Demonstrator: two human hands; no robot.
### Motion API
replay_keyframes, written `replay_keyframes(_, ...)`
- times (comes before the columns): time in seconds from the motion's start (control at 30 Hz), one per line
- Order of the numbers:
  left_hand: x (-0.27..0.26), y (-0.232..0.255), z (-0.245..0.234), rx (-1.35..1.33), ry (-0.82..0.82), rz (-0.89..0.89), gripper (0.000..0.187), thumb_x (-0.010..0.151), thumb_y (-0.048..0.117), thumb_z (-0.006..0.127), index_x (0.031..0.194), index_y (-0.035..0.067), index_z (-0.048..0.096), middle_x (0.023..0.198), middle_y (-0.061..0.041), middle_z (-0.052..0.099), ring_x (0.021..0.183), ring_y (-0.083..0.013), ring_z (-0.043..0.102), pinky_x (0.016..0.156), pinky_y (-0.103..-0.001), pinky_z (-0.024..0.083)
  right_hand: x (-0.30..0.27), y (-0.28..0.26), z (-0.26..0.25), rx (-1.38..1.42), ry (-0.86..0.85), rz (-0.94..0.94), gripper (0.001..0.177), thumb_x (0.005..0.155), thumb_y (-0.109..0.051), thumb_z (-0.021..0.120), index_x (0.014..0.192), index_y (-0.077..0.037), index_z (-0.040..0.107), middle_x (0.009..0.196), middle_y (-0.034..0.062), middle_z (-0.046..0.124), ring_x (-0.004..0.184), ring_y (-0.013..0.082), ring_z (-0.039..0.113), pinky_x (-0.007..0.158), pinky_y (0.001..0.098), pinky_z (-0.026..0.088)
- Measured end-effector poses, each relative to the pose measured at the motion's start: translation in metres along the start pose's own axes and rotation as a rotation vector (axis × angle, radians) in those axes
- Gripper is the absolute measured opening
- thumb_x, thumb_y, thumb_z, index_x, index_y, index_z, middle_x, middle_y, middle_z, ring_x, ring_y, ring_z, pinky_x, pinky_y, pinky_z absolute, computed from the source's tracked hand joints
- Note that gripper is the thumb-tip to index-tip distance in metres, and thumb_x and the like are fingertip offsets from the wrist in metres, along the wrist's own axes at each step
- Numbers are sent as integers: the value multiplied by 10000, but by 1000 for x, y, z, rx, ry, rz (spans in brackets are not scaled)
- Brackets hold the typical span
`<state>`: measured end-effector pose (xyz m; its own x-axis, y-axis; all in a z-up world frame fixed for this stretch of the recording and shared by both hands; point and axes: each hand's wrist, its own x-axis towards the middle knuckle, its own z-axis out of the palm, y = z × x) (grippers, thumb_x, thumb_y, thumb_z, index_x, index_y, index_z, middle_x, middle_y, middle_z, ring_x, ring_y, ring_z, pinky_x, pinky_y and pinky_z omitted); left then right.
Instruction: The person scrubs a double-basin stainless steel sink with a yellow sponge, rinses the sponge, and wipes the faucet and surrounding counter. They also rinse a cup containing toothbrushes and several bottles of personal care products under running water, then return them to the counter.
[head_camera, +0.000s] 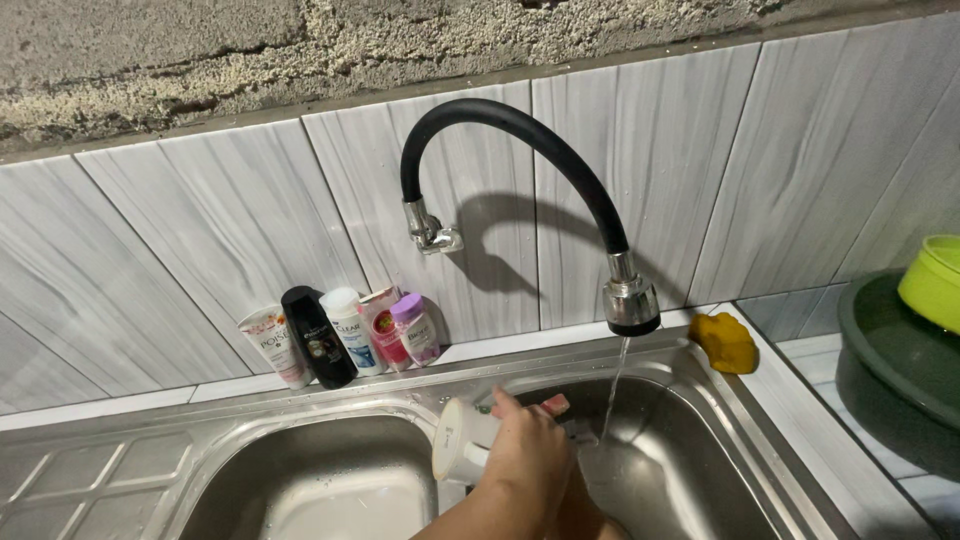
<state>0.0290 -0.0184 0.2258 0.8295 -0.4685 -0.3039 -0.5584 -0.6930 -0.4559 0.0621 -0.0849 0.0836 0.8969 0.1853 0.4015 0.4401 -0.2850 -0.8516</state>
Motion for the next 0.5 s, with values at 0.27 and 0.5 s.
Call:
replay_keyframes(0.27, -9, -59, 87, -722, 239, -477, 334, 791, 288, 835, 969, 31, 717, 992, -186, 714, 894, -355, 731, 734, -412, 585, 61, -17, -13, 863, 31, 678, 265, 775, -127, 797, 1025, -61, 741, 927, 51, 763, 854, 192, 699, 797, 359, 526)
replay_keyframes(0.5, -18, -63, 118, -1464, 602, -670, 387, 651, 214, 931, 999, 102, 804, 837, -133, 755, 717, -289, 682, 700, -380, 557, 107, -54, -31, 483, -218, 463, 1007, 646, 80, 695, 1522, -232, 310, 1124, 52, 698, 964, 181, 667, 851, 352, 537)
